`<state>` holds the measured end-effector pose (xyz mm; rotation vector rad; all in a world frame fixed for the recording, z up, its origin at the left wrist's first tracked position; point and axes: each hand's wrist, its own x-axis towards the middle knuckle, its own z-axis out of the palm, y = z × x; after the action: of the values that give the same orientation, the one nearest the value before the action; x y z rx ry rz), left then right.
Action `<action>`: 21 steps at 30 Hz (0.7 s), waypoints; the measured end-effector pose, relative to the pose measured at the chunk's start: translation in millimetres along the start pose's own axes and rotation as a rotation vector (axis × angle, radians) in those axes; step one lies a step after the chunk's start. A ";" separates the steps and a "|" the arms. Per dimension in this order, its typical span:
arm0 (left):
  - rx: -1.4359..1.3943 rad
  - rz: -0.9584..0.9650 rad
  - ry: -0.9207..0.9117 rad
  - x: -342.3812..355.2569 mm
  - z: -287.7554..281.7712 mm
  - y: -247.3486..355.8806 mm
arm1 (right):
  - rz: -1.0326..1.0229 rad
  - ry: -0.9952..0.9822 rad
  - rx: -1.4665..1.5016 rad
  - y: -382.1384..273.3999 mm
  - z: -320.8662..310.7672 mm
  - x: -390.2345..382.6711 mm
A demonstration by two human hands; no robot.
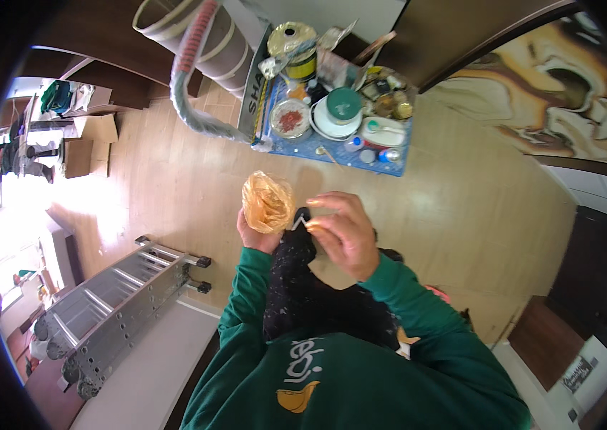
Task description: The person sits on the floor and uses a wooden stick to stir a substance in a small green container. They also handle a crumpled yellow plastic bag and a blue spray can, placing items on a blue tray.
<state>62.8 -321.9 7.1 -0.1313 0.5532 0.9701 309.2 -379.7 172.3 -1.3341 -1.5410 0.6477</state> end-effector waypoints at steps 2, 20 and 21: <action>-0.115 -0.084 -0.117 -35.3 67.5 -18.5 | -0.052 -0.060 -0.132 -48.5 -2.7 17.8; 0.054 -0.164 -0.356 -199.9 256.8 -71.9 | 0.215 -0.108 0.168 -185.0 -127.3 -17.9; 0.083 -0.168 -0.295 -207.8 255.7 -79.9 | 0.200 -0.117 0.165 -184.4 -135.2 -23.8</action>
<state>135.1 -433.7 318.8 0.0391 0.3049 0.7838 348.8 -476.1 377.3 -1.3540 -1.4216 0.9724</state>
